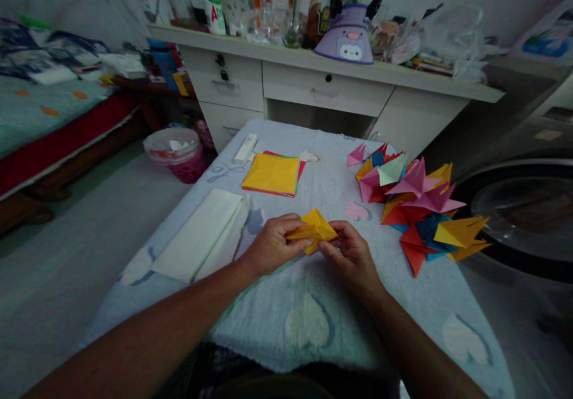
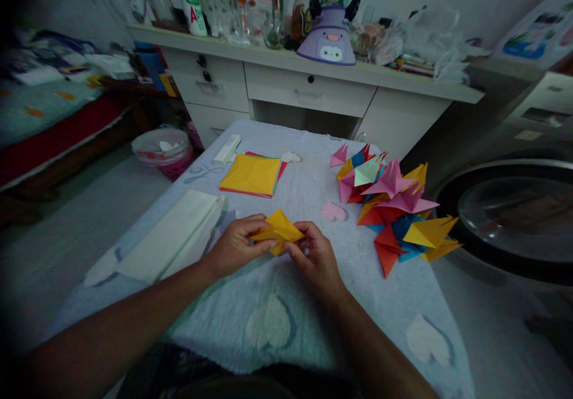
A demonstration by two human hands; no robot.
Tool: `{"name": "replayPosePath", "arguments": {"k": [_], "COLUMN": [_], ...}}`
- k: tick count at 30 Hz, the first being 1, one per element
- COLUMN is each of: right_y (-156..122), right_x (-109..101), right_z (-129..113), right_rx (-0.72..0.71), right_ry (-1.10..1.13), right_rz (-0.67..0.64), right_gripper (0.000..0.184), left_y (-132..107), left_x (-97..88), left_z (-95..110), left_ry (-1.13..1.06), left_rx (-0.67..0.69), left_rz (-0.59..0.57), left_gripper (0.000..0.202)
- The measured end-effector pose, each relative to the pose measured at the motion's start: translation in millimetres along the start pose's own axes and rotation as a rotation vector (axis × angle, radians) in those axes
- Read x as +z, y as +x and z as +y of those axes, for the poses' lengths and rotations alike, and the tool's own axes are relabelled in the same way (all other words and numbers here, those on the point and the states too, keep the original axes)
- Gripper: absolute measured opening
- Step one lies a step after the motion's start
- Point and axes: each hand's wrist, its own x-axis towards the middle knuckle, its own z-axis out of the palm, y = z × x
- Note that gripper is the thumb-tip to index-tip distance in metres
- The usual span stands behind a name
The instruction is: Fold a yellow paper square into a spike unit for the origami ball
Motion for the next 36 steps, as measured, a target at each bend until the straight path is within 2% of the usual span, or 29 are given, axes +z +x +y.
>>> {"name": "replayPosePath", "arguments": {"k": [3, 7, 12, 18, 25, 33, 36], "right_y": [-1, -3, -5, -6, -7, -6, -6], "right_x": [1, -1, -3, -3, -3, -5, -6], "right_z": [2, -1, -6, -8, -9, -11, -14], "right_rx": [-0.043, -0.125, -0.209, -0.253, -0.267, -0.336, -0.365], "right_ry": [0.055, -0.044, -0.158, -0.171, -0.171, -0.214, -0.233], "right_rz": [0.092, 0.161, 0.121, 0.064, 0.07, 0.049, 0.032], "right_gripper": [0.041, 0.034, 0.028, 0.036, 0.039, 0.039, 0.036], "left_y": [-1, -1, 0, 0, 0, -1, -2], "left_x": [-1.3, -2.4, -1.5, -1.9, -3.2, -4.5, -5.4], "left_z": [-2, -5, -4, 0, -3, 3, 4], "left_ry": [-0.117, -0.286, -0.455, -0.438, -0.321, -0.005, 0.023], "left_rx": [-0.08, -0.178, -0.243, -0.233, -0.155, 0.093, 0.158], "left_rz": [0.07, 0.123, 0.183, 0.218, 0.202, 0.121, 0.061], "left_gripper": [0.014, 0.027, 0.033, 0.031, 0.029, 0.006, 0.017]}}
